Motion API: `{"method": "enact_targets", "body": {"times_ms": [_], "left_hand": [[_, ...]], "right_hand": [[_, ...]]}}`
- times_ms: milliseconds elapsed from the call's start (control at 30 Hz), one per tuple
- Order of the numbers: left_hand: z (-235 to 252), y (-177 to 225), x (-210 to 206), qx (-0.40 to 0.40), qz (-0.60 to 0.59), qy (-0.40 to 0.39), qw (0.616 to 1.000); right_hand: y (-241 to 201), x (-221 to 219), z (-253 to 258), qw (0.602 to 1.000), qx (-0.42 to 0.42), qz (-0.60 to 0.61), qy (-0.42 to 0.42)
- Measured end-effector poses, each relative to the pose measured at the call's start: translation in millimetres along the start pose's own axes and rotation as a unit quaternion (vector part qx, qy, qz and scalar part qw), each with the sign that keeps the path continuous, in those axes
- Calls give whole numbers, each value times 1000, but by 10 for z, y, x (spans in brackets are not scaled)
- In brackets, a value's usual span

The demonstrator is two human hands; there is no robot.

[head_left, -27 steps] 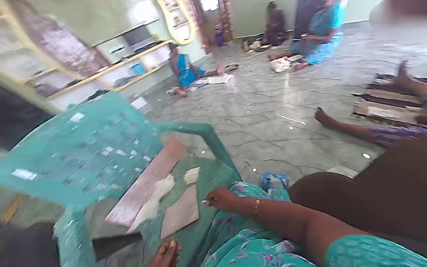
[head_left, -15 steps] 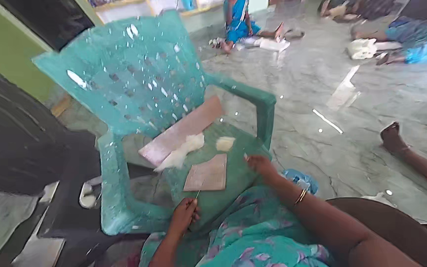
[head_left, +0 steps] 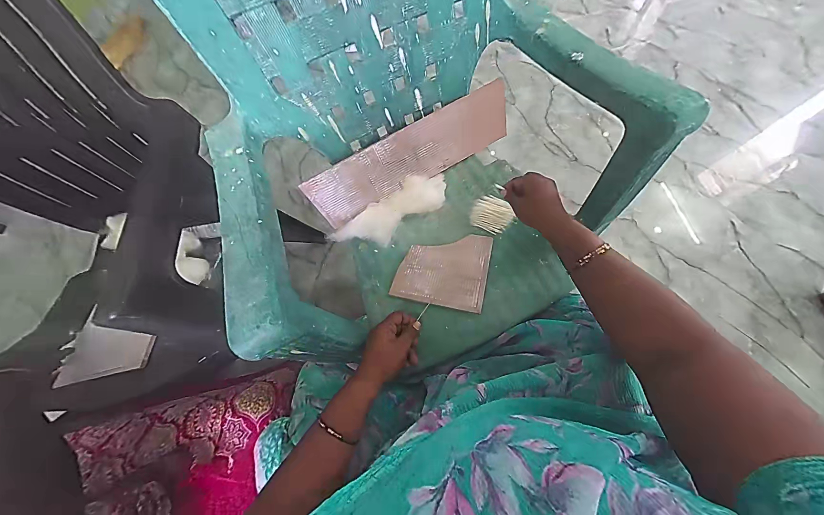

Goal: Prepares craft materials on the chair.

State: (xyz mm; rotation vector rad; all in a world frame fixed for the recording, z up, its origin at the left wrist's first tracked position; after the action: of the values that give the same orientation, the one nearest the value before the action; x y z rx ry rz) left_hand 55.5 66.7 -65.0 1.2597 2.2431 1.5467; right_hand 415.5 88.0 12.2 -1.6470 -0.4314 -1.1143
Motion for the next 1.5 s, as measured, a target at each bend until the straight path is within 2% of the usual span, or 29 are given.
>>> {"method": "enact_targets", "body": {"times_ms": [133,267,367,467,533,633,700,833,967,1033,1167,1300,1433,1500], "left_hand": [[-11,0,-3,-7,-6,-2,1000],[-14,15,-10,-13,7,-13,1000],[7,26,-18,-21,12,-21,999],[19,23,-27,-17,5,-26,1000],[15,23,-26,-15,8,-25,1000],[5,35,-26,-32,7,-23,999],[4,33,-26,-41,8,-25,999],[10,18,-33,-55,5,-34,998],[13,8,-40,-47,-3,-41,998],[7,8,-42,-50,-6,-41,998],[8,24,-39,-57,3,-48,997],[10,16,-42,-57,15,-54,997],[10,19,-49,-63,14,-54,996],[15,20,-52,-68,16,-53,996]], "right_hand": [[82,-215,195,998,-31,-13,-55],[227,-12,145,997,-66,37,-13],[247,9,57,1000,-23,8,-8],[295,-169,17,995,77,-64,-25],[310,-190,-10,993,94,-72,-22],[137,17,48,994,94,-18,55],[-88,26,139,991,111,-2,74],[-640,-353,315,984,173,0,38],[-951,-780,466,987,126,-90,46],[-1012,-894,554,987,100,-114,58],[-1081,-975,640,984,117,-110,76],[-1110,-899,452,984,141,-82,76],[-1152,-874,61,976,209,-53,-17],[-1158,-784,-76,977,210,-16,-24]]}}
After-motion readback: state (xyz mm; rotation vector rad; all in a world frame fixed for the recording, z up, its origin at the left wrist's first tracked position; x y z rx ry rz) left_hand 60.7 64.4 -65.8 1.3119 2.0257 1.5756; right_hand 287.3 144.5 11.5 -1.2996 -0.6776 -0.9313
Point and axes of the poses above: each hand's wrist, its own z-axis towards the middle knuckle, its own x-axis out of the back of the hand, y = z × x, the point moved 9 cm from there along z, towards the middle knuckle, and after that the axes turned 2 degrees about -z, right-handed, at the moved point
